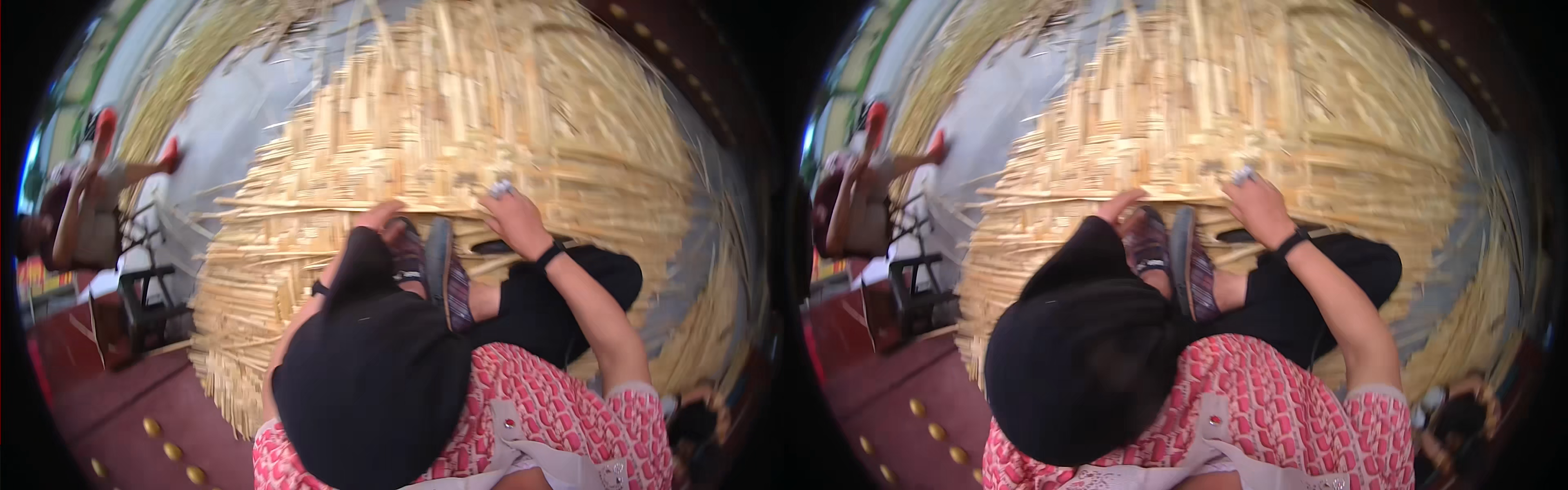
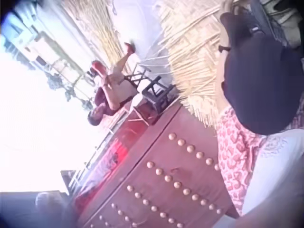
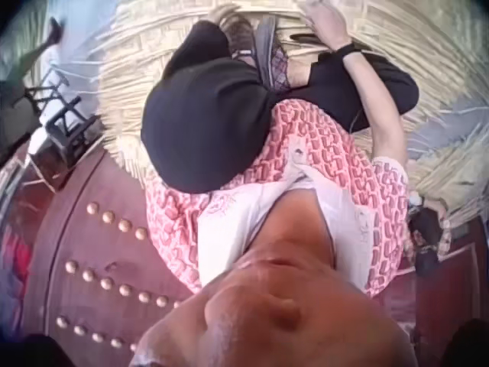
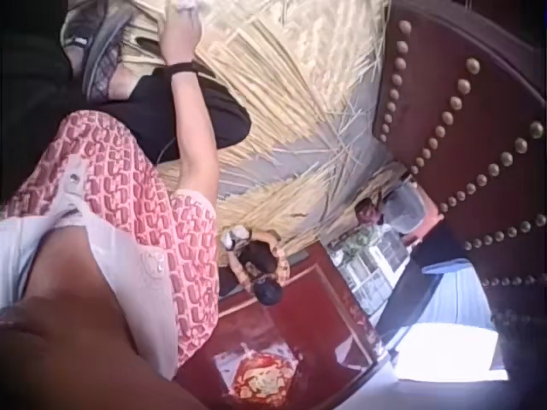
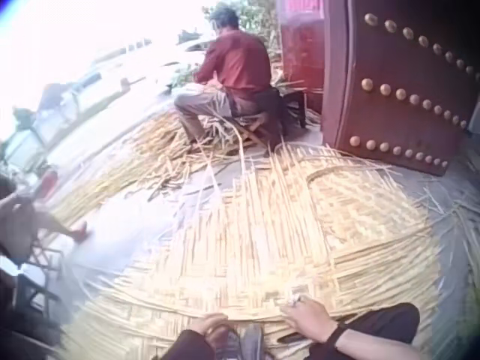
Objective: Weaving bamboo strips to form a large circular mat and using a knife to trim strips.
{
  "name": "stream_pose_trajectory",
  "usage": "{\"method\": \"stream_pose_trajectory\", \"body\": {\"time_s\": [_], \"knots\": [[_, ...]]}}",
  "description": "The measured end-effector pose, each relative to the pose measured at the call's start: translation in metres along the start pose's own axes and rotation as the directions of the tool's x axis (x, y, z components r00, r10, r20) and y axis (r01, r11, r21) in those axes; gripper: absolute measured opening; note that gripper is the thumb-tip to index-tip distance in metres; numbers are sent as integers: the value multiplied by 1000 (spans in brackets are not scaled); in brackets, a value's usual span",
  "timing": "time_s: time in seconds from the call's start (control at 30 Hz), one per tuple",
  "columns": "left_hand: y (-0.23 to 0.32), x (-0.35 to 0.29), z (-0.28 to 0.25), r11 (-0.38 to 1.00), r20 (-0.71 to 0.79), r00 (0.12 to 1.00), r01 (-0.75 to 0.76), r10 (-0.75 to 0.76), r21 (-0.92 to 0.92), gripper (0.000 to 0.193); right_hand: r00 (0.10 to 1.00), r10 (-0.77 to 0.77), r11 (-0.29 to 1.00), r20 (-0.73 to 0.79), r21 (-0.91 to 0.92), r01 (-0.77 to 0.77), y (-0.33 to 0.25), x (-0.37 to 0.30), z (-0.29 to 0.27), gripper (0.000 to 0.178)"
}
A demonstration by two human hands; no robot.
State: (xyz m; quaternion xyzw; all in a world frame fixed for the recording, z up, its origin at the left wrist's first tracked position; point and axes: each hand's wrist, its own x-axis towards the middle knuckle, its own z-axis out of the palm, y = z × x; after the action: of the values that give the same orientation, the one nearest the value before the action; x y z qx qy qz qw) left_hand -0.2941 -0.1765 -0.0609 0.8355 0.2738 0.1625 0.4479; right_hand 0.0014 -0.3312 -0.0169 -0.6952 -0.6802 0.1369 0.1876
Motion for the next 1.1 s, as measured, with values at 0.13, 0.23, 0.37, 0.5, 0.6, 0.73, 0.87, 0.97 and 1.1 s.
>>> {"method": "stream_pose_trajectory", "body": {"time_s": [0.13, 0.23, 0.37, 0.5, 0.6, 0.73, 0.87, 0.97, 1.1], "knots": [[61, -72, 29, 730, 120, 961, 267, -249, -629, 27, 994, 79, 996, 71, 21, -81, 34, -17, 22, 17], [72, -140, 16, 971, -142, 962, 225, -234, -77, 23, 979, 113, 994, 168, -6, -113, 10, 5, 12, 16], [35, -192, 12, 892, -440, 811, 450, -385, 49, 20, 974, 104, 994, 202, -35, -99, 5, 16, 24, 17], [-2, -155, -31, 827, -628, 737, 499, -249, 258, 19, 973, 132, 990, 191, -79, -119, 6, 18, 22, 17], [-24, -125, -57, 750, -642, 761, 477, -92, 458, 19, 975, 126, 989, 181, -104, -108, 10, 14, 26, 15], [-40, -68, -67, 745, -595, 804, 396, 1, 537, 24, 959, 227, 963, 169, -189, -195, 15, 6, 22, 12], [-61, -40, -66, 596, -502, 861, 366, 74, 715, 12, 973, 193, 968, 123, -186, -168, 12, -2, 26, 9], [-60, -23, -66, 659, -472, 871, 277, 136, 700, 3, 961, 255, 955, 105, -184, -234, 19, -10, 21, 8], [-31, -5, -80, 914, -458, 845, -83, 276, 398, 7, 976, 213, 921, -39, -326, -214, 21, -13, 4, 19]]}}
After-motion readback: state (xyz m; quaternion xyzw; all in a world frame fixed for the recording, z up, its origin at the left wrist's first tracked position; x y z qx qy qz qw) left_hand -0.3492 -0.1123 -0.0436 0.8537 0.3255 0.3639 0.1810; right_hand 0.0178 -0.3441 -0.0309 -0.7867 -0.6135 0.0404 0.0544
